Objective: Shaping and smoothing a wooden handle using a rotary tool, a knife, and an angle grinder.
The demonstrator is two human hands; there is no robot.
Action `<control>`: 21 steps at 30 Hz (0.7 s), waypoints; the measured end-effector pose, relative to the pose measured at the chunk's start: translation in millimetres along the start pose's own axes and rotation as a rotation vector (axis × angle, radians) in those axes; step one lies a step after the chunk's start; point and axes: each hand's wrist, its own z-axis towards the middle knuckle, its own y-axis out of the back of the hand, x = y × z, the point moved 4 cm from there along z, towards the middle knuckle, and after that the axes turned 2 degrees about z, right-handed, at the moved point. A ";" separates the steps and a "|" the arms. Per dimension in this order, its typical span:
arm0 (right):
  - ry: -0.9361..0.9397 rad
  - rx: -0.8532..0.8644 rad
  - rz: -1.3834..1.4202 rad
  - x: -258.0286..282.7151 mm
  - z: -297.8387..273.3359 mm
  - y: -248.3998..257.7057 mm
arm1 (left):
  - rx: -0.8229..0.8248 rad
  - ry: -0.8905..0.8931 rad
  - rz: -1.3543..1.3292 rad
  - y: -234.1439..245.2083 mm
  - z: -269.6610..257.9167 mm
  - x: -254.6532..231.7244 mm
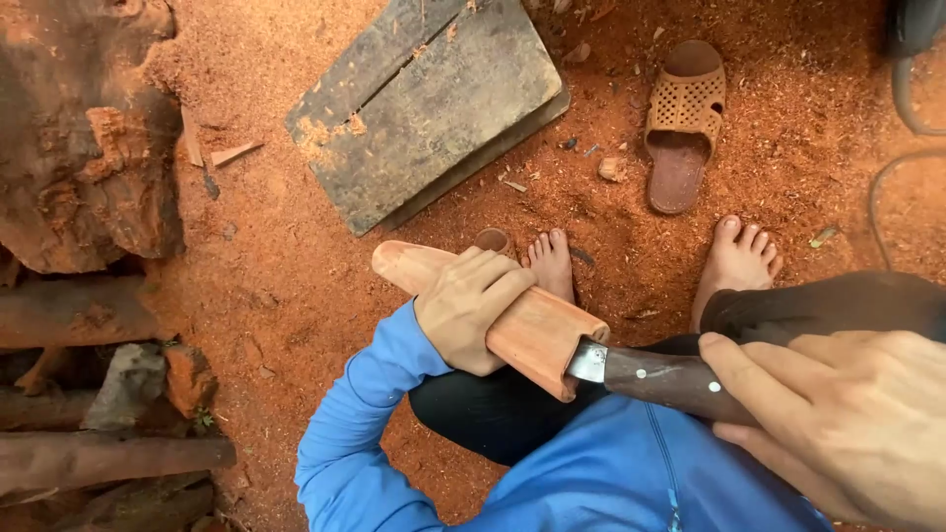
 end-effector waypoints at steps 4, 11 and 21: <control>0.063 0.049 0.024 6.9 9.1 -0.5 | 0.010 0.018 -0.042 -0.9 2.0 1.1; -0.016 0.058 0.102 18.8 28.6 -2.5 | 0.076 0.016 -0.127 1.2 4.5 -0.5; -0.023 0.049 0.117 11.7 33.8 -9.5 | 0.110 0.028 -0.130 -10.4 0.5 7.1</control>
